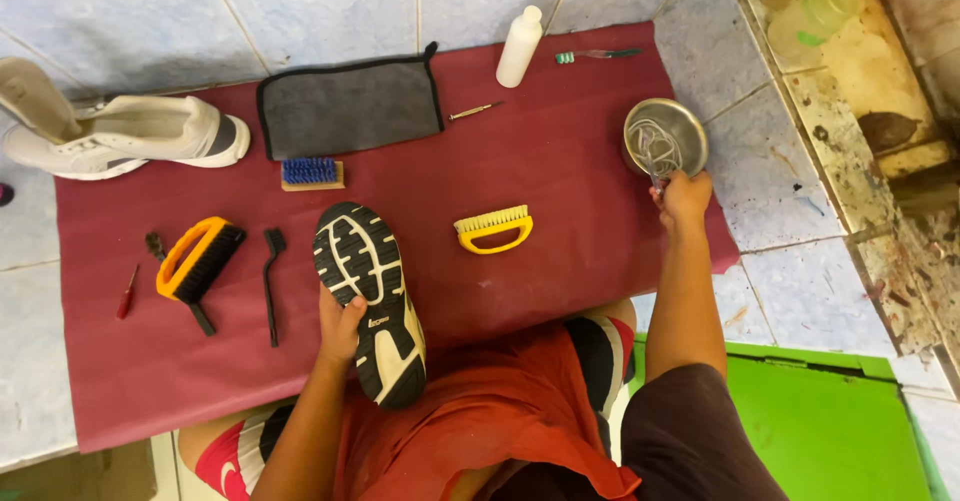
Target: The person scrubs the sole of a sneaker using a toothbrush dipped in a liquid solution. They repeatedly clean the tread pattern and wipe the surface with a cloth.
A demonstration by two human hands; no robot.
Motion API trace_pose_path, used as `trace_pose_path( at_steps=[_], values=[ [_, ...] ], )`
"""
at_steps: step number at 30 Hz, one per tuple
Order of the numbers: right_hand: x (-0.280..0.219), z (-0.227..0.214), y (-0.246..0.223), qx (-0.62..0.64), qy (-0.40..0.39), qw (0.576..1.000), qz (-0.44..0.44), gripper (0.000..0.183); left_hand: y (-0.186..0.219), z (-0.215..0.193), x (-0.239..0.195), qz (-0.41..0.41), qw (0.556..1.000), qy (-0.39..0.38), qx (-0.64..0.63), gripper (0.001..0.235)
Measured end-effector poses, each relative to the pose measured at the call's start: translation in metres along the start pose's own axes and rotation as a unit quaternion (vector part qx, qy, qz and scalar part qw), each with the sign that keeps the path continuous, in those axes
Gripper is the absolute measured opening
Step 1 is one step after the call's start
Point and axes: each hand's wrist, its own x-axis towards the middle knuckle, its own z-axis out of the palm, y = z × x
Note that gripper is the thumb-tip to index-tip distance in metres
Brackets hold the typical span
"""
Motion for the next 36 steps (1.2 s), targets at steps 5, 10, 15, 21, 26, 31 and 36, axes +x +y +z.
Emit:
trace_pose_path(
  at_steps=[5,10,15,21,26,31,36],
  values=[
    [-0.025,-0.025,0.031,-0.025,0.010,1.000,-0.009,0.021,-0.008,-0.008,-0.005,-0.024,1.000,0.000,-0.009,0.067],
    [-0.060,-0.053,0.049,-0.060,-0.038,0.997,0.006,0.034,-0.021,-0.006,-0.003,-0.046,0.999,-0.002,0.009,0.069],
    [-0.140,-0.052,-0.008,-0.254,-0.057,0.964,-0.055,0.074,-0.004,0.021,0.019,-0.044,0.998,0.009,0.042,0.066],
    [-0.090,-0.052,0.012,-0.589,-0.147,0.782,-0.142,0.040,-0.002,0.057,0.031,-0.072,0.997,0.010,-0.032,0.057],
    [-0.074,-0.072,-0.021,-0.656,-0.142,0.718,-0.185,0.034,-0.007,0.043,0.036,-0.065,0.998,0.010,-0.014,0.056],
    [-0.054,-0.067,-0.011,-0.632,-0.109,0.735,-0.220,0.030,-0.005,0.044,0.030,-0.062,0.998,0.003,-0.024,0.051],
    [-0.096,-0.073,-0.030,-0.606,-0.183,0.745,-0.210,0.033,-0.006,0.043,0.037,-0.108,0.994,0.020,-0.027,0.052]
  ],
)
